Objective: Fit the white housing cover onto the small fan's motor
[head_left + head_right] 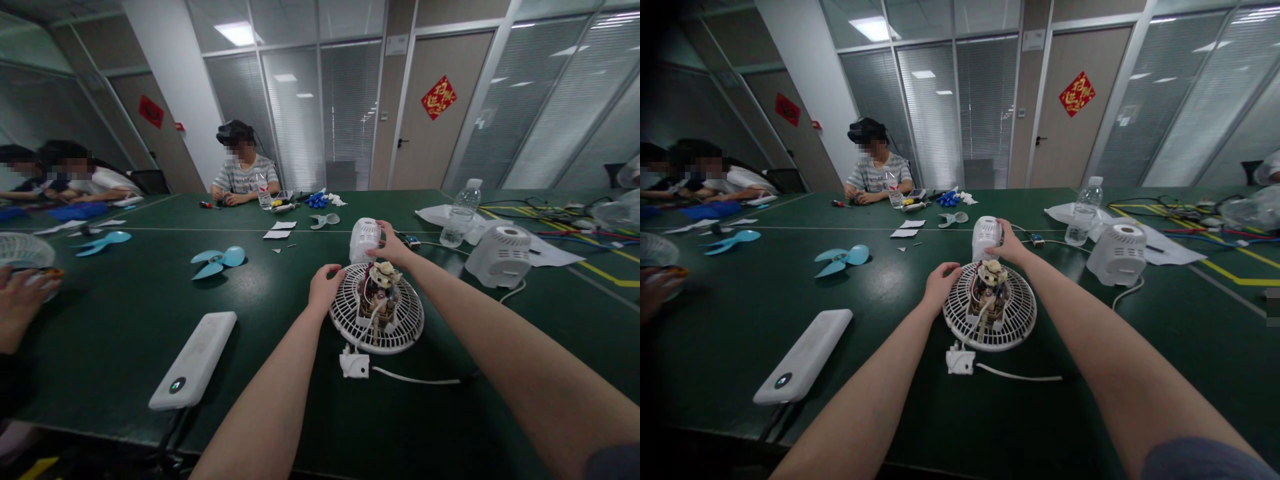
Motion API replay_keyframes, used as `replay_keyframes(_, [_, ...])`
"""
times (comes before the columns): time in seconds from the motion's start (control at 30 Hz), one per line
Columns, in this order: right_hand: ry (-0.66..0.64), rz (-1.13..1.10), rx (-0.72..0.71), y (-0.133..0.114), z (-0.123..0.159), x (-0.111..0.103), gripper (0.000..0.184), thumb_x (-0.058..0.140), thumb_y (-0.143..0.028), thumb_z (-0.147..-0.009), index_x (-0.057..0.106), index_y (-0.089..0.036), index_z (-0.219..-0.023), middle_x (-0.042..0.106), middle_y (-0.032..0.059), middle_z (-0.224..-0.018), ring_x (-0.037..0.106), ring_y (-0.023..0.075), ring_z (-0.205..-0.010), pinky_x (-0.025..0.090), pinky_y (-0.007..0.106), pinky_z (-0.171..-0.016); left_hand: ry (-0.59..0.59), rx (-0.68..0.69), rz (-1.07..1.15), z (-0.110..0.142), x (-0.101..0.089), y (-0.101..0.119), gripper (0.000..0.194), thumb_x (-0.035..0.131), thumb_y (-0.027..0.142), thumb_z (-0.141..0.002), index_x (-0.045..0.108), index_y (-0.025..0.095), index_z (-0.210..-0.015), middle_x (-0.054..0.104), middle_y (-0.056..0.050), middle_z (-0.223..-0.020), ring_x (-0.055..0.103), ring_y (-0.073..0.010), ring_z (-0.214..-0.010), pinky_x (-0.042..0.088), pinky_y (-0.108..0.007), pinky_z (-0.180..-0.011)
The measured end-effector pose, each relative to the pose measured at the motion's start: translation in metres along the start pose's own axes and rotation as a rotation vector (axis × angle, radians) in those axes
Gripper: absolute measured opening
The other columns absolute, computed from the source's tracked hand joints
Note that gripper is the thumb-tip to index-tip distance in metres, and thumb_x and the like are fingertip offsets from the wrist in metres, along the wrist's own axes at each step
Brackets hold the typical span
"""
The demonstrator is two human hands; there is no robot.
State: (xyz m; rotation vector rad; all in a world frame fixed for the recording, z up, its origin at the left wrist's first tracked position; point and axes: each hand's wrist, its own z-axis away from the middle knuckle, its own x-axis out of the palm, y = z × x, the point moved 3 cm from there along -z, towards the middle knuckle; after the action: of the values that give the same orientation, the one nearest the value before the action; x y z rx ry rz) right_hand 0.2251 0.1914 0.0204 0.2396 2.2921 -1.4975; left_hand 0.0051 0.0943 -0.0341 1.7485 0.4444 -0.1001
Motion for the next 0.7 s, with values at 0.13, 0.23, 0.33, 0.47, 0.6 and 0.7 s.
replay_keyframes(0.13, [0.048,-0.001,0.006,-0.004,-0.001,0.000,0.091,0.082,-0.026,-0.054,0.033,-0.027,-0.131,0.043,0.0129,-0.137,0.060,0.0289,-0.109,0.050,0.051,-0.092,0.000,0.008,-0.011,-0.001,0.000,-0.001,0.024,0.064,0.035,-0.080,0.070,0.021,-0.099,0.070,-0.006,-0.106,0.064,-0.0217,-0.098,0.048,-0.036,-0.090])
replay_keyframes(0.23, [0.101,-0.012,-0.007,-0.010,0.001,-0.004,0.090,0.081,-0.030,-0.056,0.030,-0.028,-0.131,0.045,0.0123,-0.133,0.061,0.0277,-0.105,0.053,0.050,-0.088,0.000,0.018,-0.014,-0.001,0.001,-0.001,0.023,0.063,0.035,-0.081,0.070,0.022,-0.098,0.070,-0.006,-0.107,0.063,-0.0215,-0.100,0.047,-0.035,-0.091])
replay_keyframes(0.33, [0.154,-0.020,-0.020,-0.014,0.005,-0.012,0.088,0.080,-0.030,-0.057,0.031,-0.028,-0.130,0.048,0.0122,-0.131,0.062,0.0279,-0.103,0.055,0.050,-0.086,-0.002,0.015,-0.014,0.000,0.000,-0.001,0.023,0.063,0.036,-0.081,0.070,0.022,-0.099,0.070,-0.006,-0.106,0.063,-0.0217,-0.099,0.048,-0.035,-0.090])
replay_keyframes(0.47, [0.259,-0.024,-0.030,-0.022,0.013,-0.025,0.089,0.080,-0.033,-0.059,0.028,-0.029,-0.132,0.045,0.0134,-0.135,0.061,0.0301,-0.105,0.054,0.052,-0.086,-0.011,0.007,-0.013,0.001,-0.001,0.000,0.024,0.063,0.036,-0.081,0.070,0.022,-0.099,0.070,-0.006,-0.106,0.064,-0.0217,-0.097,0.048,-0.035,-0.089])
replay_keyframes(0.6, [0.377,-0.114,-0.078,-0.040,0.038,-0.042,0.088,0.079,-0.039,-0.064,0.026,-0.031,-0.133,0.048,0.0121,-0.132,0.061,0.0300,-0.104,0.054,0.053,-0.087,-0.015,-0.004,-0.011,0.001,0.000,0.000,0.024,0.063,0.037,-0.081,0.070,0.022,-0.100,0.070,-0.006,-0.107,0.064,-0.0210,-0.096,0.049,-0.035,-0.089])
replay_keyframes(0.7, [0.370,-0.172,-0.132,-0.064,0.077,-0.049,0.084,0.076,-0.041,-0.068,0.024,-0.034,-0.133,0.046,0.0099,-0.134,0.061,0.0294,-0.107,0.055,0.051,-0.088,-0.019,-0.008,-0.009,0.000,0.000,0.000,0.024,0.063,0.037,-0.081,0.070,0.022,-0.099,0.070,-0.006,-0.107,0.064,-0.0206,-0.096,0.048,-0.034,-0.088])
